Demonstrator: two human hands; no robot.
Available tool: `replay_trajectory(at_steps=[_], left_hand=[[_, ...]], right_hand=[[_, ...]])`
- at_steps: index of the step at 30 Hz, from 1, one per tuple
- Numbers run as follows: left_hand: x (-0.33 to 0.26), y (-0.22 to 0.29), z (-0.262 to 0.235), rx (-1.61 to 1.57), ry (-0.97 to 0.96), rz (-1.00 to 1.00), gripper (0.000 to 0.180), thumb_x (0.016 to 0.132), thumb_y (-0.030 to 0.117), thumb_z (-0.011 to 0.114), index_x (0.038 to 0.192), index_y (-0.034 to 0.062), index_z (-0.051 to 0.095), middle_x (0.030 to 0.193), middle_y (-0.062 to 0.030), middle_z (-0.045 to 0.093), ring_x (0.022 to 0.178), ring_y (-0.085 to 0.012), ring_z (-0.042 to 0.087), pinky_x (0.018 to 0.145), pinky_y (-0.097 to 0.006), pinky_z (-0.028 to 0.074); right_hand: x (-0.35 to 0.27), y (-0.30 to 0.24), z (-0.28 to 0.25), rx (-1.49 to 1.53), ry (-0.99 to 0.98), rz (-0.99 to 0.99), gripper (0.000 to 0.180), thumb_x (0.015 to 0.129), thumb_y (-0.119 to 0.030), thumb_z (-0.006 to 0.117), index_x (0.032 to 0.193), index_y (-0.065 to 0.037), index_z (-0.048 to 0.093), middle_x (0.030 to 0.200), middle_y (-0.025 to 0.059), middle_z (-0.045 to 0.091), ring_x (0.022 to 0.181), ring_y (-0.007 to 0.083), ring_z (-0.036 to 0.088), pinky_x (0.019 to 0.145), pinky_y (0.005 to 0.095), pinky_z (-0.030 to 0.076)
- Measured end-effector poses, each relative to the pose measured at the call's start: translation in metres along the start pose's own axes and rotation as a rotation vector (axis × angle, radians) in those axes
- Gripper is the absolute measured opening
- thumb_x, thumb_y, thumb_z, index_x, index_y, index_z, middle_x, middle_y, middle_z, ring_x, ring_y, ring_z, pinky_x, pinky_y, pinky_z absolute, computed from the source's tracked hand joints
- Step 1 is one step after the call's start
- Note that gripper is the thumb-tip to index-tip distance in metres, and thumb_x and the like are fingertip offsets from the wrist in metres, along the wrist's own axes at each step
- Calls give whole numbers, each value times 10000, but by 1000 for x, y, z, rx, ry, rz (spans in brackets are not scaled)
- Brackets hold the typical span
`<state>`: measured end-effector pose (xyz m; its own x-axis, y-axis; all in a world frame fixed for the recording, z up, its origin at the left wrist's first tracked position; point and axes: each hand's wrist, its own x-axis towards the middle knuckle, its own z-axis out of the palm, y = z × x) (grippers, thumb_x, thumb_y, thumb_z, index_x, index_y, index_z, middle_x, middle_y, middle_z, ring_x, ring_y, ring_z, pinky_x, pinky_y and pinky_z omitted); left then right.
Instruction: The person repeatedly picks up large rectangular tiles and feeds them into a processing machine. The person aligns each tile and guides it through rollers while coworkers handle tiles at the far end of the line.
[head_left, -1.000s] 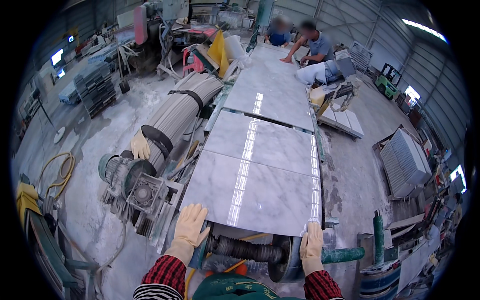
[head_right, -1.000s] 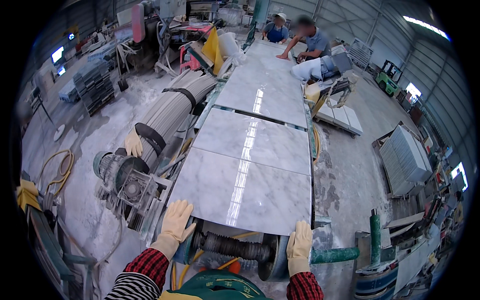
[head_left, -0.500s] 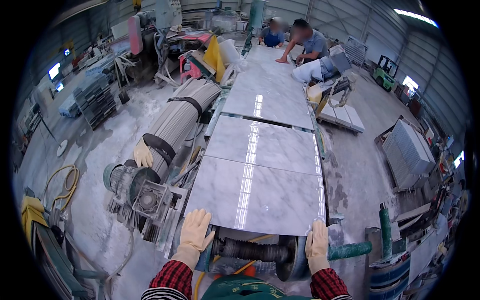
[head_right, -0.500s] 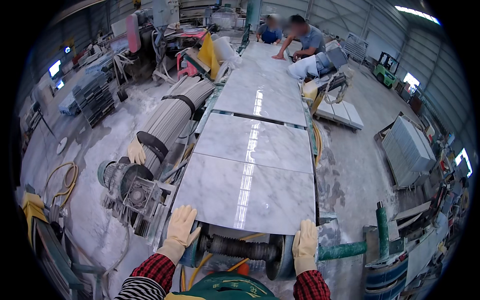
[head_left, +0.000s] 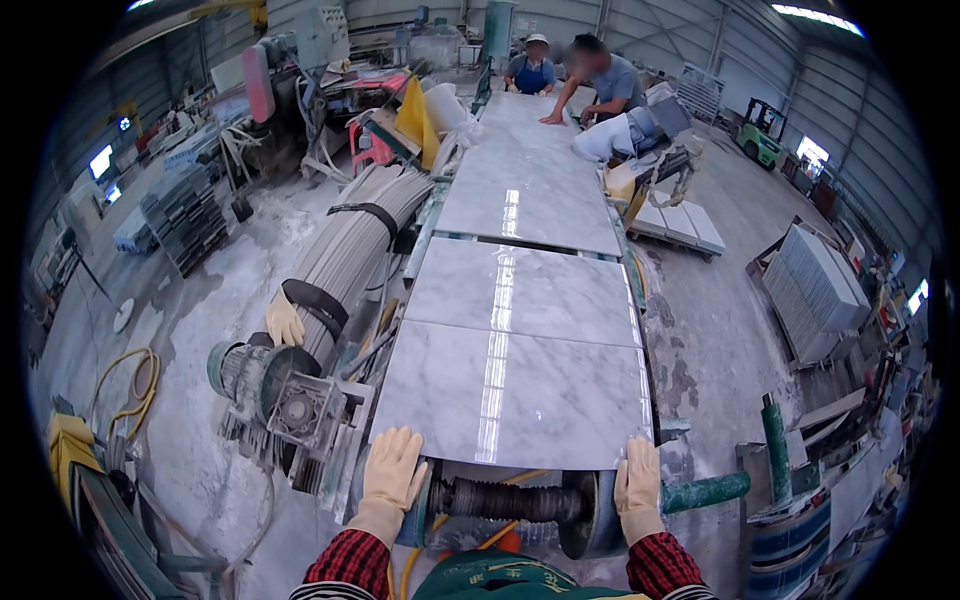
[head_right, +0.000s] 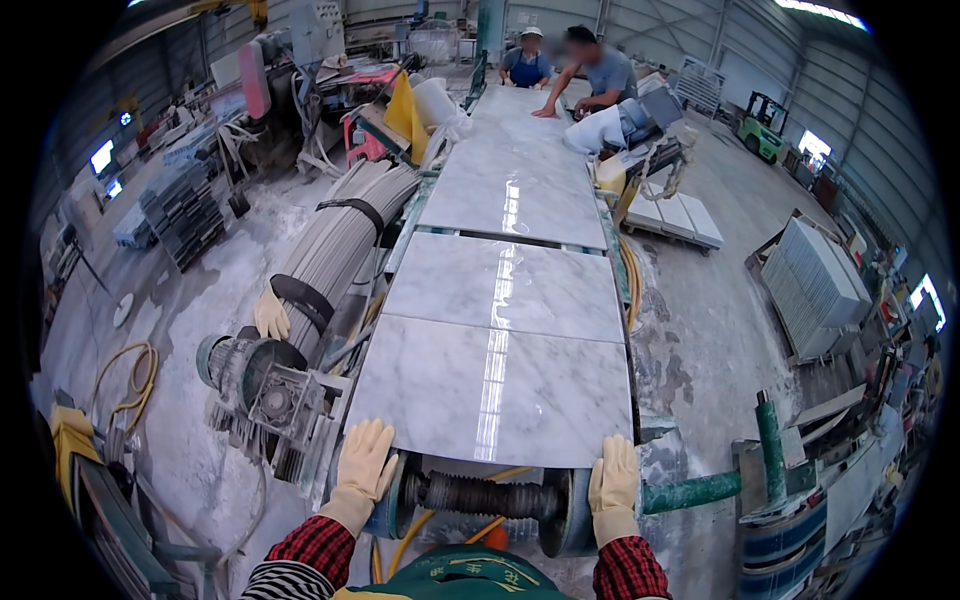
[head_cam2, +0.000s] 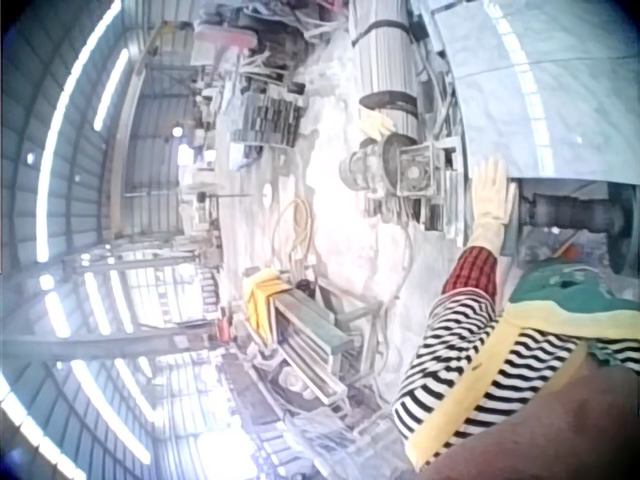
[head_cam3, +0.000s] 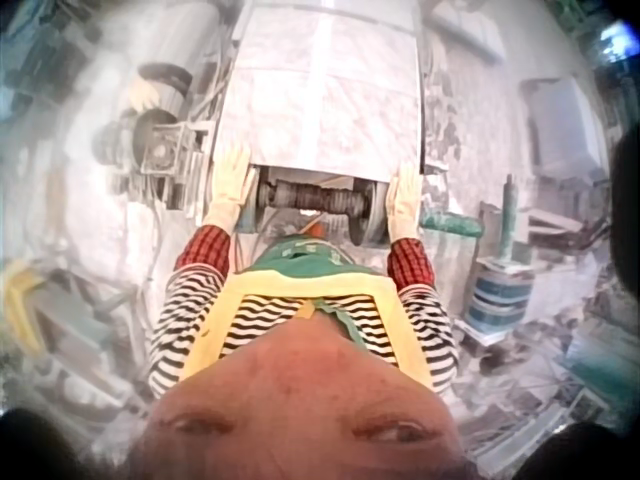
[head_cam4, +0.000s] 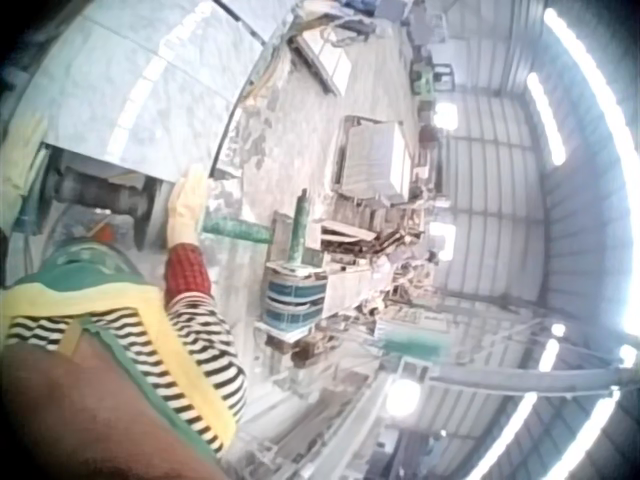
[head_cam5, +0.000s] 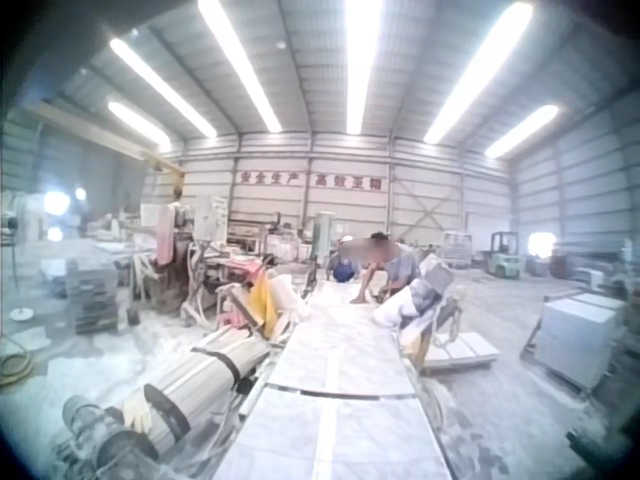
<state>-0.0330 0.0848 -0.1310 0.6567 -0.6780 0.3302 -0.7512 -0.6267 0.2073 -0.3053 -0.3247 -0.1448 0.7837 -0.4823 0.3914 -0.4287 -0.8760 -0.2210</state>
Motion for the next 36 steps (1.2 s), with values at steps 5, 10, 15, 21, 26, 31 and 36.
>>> replay_trajectory(at_steps=[5,10,15,21,26,31,36], left_hand=[[-1,1,-1,-3,-11,-1,582,944,307,704,1464,81,574,1518,-193,551,1429,-425,477,1242,-545,325],[-3,2,1,7,-6,-1,581,929,294,718,1451,81,581,1503,-197,558,1410,-436,487,1229,-551,338],[-4,3,-2,-3,17,8,571,914,284,734,1430,79,598,1491,-199,557,1399,-440,493,1217,-559,347],[-5,4,-5,-61,24,25,556,927,254,728,1427,49,598,1483,-231,552,1383,-482,494,1214,-582,343],[-10,1,0,-51,33,29,562,927,250,727,1436,51,597,1491,-228,550,1391,-478,490,1216,-586,341],[-15,0,5,-22,24,22,570,936,278,714,1453,69,595,1513,-210,549,1415,-455,485,1230,-578,332],[-17,-1,4,-10,23,20,572,943,323,700,1456,89,602,1517,-190,555,1417,-433,496,1232,-567,337]], right_hand=[[-2,-1,-2,-27,-22,14,469,1032,-227,503,1426,22,556,1499,282,545,1399,495,476,1229,552,336],[-3,-4,-7,-9,-54,42,464,1023,-227,525,1429,-4,563,1496,266,548,1403,489,470,1232,544,330],[-1,-6,-13,15,-100,63,463,1017,-219,536,1434,-19,555,1505,264,541,1406,486,470,1230,536,335],[-4,-9,-16,20,-107,89,475,1018,-221,538,1447,-18,550,1512,269,543,1425,486,461,1238,533,330],[-9,-5,-11,-16,-84,67,486,1020,-223,540,1454,-3,549,1519,270,542,1432,482,460,1246,535,322],[-16,3,-3,-6,-47,44,491,1024,-225,539,1462,-3,545,1526,269,538,1442,483,454,1250,538,318],[-17,-1,-7,-33,-52,41,488,1028,-220,538,1466,-5,547,1521,266,545,1442,483,457,1247,541,321]])
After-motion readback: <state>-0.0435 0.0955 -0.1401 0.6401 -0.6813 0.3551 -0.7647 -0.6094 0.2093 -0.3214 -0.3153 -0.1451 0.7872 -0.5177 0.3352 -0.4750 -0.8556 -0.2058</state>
